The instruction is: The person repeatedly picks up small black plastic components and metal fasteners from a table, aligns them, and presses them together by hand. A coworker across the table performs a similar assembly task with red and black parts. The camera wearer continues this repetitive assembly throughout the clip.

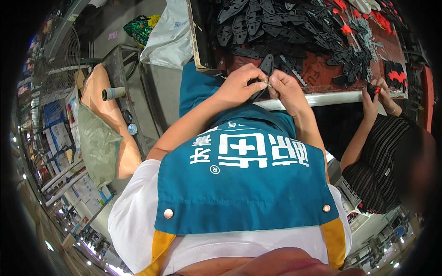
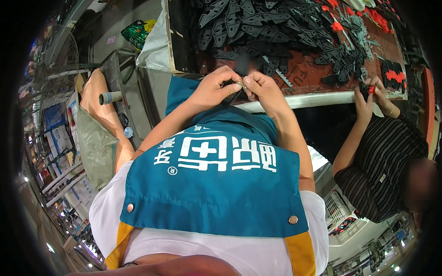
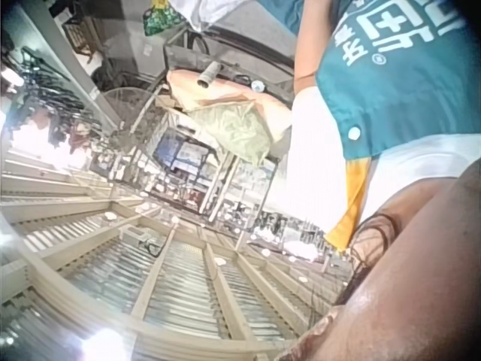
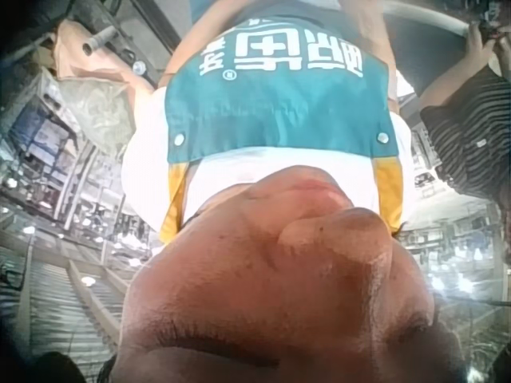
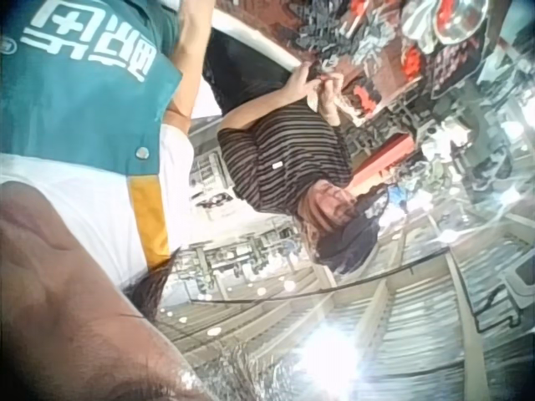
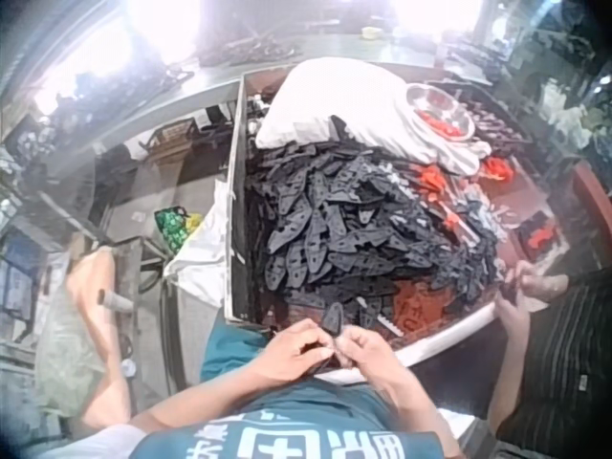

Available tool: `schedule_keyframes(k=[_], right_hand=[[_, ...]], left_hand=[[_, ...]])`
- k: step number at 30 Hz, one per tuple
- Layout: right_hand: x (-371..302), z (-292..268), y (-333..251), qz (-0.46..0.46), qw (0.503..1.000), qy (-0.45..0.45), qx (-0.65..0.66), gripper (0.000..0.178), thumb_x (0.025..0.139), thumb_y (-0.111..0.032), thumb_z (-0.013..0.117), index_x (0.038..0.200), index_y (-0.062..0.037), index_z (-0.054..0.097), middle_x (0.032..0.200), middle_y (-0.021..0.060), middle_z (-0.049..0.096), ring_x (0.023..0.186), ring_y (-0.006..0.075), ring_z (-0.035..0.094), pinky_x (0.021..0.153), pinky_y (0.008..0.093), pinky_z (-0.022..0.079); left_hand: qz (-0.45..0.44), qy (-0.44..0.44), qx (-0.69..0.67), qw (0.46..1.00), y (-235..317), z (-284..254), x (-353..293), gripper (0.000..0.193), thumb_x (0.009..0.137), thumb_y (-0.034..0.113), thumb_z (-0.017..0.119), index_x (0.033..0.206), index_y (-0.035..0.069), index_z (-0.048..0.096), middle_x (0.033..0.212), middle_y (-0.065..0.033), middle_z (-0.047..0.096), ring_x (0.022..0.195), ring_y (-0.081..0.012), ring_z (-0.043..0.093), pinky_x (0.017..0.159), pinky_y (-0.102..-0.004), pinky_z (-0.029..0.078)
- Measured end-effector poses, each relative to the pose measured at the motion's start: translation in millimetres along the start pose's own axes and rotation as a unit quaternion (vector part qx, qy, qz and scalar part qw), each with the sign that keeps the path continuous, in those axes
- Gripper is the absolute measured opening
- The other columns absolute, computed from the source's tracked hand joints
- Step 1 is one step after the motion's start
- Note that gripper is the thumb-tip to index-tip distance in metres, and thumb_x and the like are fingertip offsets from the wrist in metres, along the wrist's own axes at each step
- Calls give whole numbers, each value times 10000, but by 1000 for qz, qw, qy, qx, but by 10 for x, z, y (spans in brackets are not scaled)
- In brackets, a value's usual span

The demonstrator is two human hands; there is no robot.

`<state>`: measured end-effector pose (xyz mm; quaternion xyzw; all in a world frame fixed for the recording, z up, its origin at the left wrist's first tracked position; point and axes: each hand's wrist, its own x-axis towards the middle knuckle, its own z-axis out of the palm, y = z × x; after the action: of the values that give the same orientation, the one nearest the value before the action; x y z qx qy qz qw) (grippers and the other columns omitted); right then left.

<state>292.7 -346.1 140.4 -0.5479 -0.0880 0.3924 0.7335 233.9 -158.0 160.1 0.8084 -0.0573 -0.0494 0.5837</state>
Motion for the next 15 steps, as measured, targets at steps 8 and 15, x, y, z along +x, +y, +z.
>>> schedule_keyframes(k=[8,15], right_hand=[[8,-17,-39,-73,990,50,112,77,903,-76,569,864,-62,504,797,39,550,681,97,509,620,224,433],[-38,143,-66,-67,997,44,-1,234,822,-25,651,1039,-25,563,865,47,581,751,101,562,672,224,453]], left_hand=[[-40,35,-47,997,-185,19,7,148,905,150,595,959,13,602,908,-37,575,846,-117,539,792,-256,431],[-85,18,-118,989,-168,25,24,175,916,178,591,978,15,613,915,-16,603,876,-95,539,817,-243,429]])
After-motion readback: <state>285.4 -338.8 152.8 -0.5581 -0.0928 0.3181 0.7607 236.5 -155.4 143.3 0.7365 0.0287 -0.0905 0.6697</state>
